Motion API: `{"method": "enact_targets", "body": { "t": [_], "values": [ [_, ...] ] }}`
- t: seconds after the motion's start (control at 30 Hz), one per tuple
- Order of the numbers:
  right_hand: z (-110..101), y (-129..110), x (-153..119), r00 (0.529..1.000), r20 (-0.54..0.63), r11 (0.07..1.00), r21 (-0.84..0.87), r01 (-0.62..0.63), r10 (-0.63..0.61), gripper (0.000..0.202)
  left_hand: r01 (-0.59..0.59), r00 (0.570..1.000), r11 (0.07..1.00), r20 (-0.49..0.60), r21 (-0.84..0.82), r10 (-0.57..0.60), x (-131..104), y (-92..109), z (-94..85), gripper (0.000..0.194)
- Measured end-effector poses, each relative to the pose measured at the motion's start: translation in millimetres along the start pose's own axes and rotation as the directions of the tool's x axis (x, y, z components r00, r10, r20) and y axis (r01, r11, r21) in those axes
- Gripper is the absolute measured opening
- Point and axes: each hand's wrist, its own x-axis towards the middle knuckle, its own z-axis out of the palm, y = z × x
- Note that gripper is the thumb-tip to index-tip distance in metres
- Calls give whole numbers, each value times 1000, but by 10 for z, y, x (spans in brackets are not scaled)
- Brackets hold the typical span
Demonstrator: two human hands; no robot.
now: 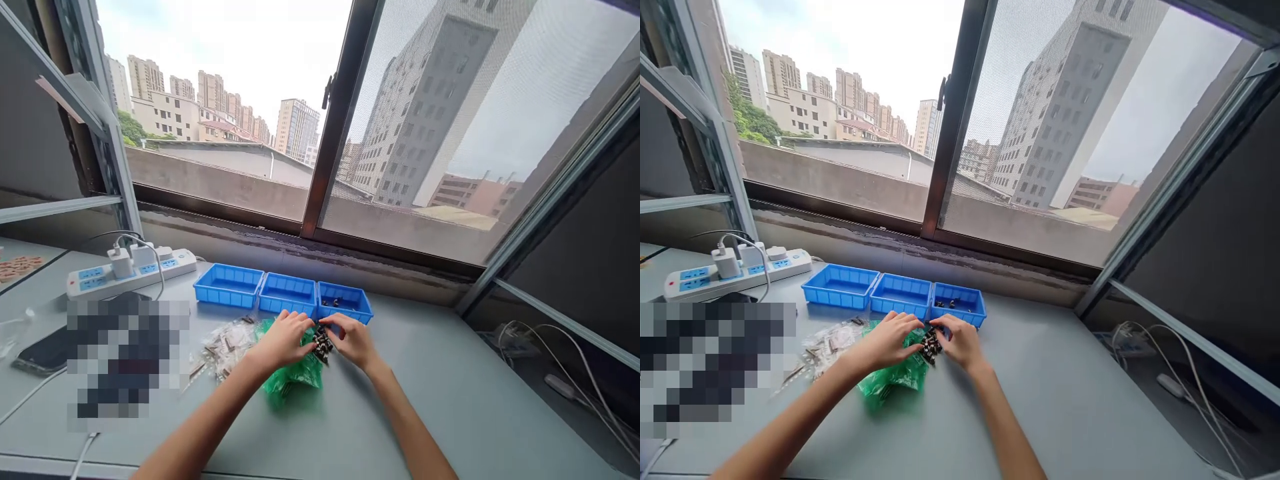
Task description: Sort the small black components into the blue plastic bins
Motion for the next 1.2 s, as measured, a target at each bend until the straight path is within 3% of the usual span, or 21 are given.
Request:
{"method": "enact_targets", "body": {
  "t": [0.23, 0.43, 0.6, 0.77, 1.2],
  "values": [
    [-10, -21, -27, 996, 89, 1000, -20, -21, 23, 28, -34, 996, 994, -72, 103, 42, -28, -21, 128, 18],
    [-32, 36, -36, 987, 142, 997, -42, -67, 72, 27, -38, 986, 990, -156, 138, 60, -6, -16, 129, 19],
    [-49, 80, -40, 988, 128, 997, 2, -83, 82, 20, -47, 987, 991, -144, 122, 65, -8, 63, 60, 20],
    [-99, 116, -30, 989, 111, 995, 17, -98, 95, 18, -131, 981, 989, -133, 73, 139, -7, 128, 15, 21],
    [-200, 217, -9, 973, 63, 975, -51, -217, 220, 17, -120, 971, 993, -208, -13, 115, 50, 2, -74, 20]
  ]
}}
